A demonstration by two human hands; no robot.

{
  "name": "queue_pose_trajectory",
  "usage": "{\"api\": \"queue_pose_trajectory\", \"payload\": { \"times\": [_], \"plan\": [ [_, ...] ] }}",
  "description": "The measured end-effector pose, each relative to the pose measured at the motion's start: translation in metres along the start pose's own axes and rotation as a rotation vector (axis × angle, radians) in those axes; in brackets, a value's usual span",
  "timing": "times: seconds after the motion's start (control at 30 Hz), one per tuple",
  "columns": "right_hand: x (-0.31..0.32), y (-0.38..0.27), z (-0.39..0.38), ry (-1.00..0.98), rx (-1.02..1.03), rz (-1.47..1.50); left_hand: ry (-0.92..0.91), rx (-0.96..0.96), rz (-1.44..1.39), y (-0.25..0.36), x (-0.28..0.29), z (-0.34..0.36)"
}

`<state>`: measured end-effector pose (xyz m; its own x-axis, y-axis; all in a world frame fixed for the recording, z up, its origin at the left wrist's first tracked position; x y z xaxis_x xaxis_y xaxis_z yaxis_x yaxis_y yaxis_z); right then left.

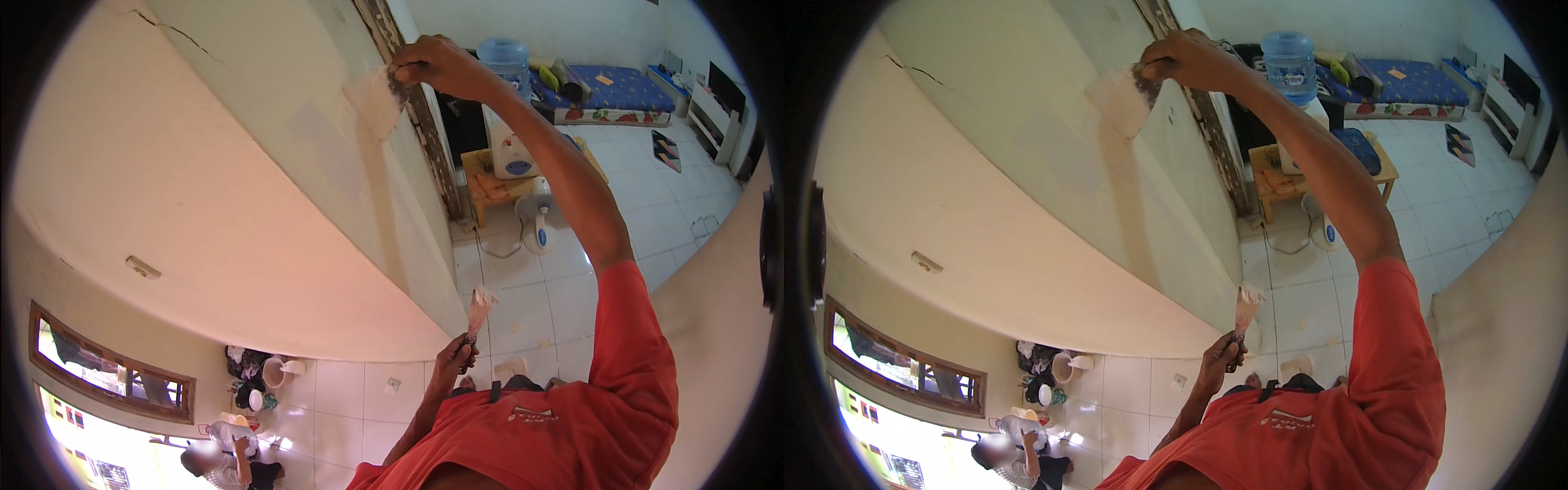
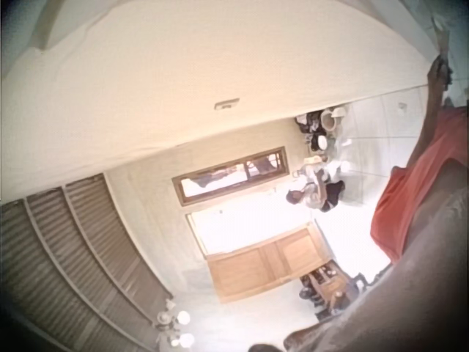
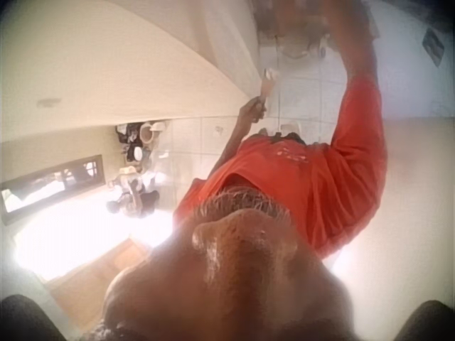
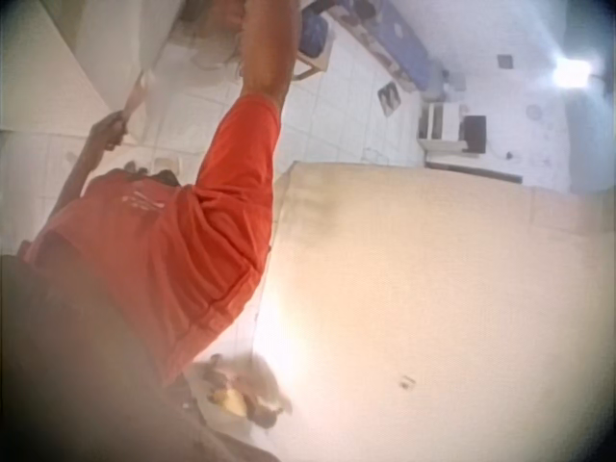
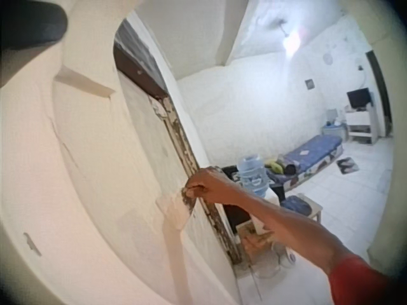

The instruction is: The person patches a crack in an indoor wall using a scraper to apply a white paste.

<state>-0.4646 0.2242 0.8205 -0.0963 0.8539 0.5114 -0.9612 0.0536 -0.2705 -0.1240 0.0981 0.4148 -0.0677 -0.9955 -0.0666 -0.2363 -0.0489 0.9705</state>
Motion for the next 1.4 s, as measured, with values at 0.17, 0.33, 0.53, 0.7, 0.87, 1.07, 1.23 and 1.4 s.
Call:
{"api": "queue_pose_trajectory", "payload": {
  "times": [0.17, 0.33, 0.53, 0.7, 0.87, 1.07, 1.23, 1.4],
  "plan": [
    [-0.001, 0.011, -0.010, -0.085, -0.117, 0.512, 0.004, 0.004, -0.023, 0.005, -0.002, -0.003],
    [-0.033, 0.009, 0.008, -0.239, -0.021, 0.418, -0.011, 0.008, -0.003, 0.003, 0.001, -0.003],
    [-0.024, 0.043, 0.007, -0.162, -0.091, 0.367, 0.038, -0.018, 0.008, -0.002, -0.002, 0.001],
    [-0.003, 0.053, -0.013, -0.074, -0.183, 0.174, 0.029, 0.008, 0.009, 0.002, -0.002, -0.001],
    [-0.006, -0.020, -0.012, -0.094, 0.298, 0.043, 0.040, -0.005, 0.029, 0.001, -0.001, 0.000],
    [-0.007, 0.031, -0.006, -0.019, -0.024, 0.035, 0.026, 0.028, -0.008, 0.004, -0.006, -0.002],
    [-0.002, 0.023, -0.021, 0.085, 0.016, 0.025, 0.073, 0.009, -0.013, -0.009, -0.003, -0.001],
    [-0.016, -0.010, -0.008, -0.107, 0.061, 0.141, 0.060, 0.021, 0.028, -0.002, 0.001, -0.002]
  ]
}}
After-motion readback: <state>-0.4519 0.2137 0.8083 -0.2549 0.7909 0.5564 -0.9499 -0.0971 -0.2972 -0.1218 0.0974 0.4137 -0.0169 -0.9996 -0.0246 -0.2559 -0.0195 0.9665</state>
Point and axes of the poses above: each hand's wrist, its own z-axis towards the middle knuckle, its own x-axis out of the back of the hand, y = z × x, the point moved 1 cm from there along z, towards the middle knuckle, and after that the axes turned 12 degrees about z, right-handed, at the moved point
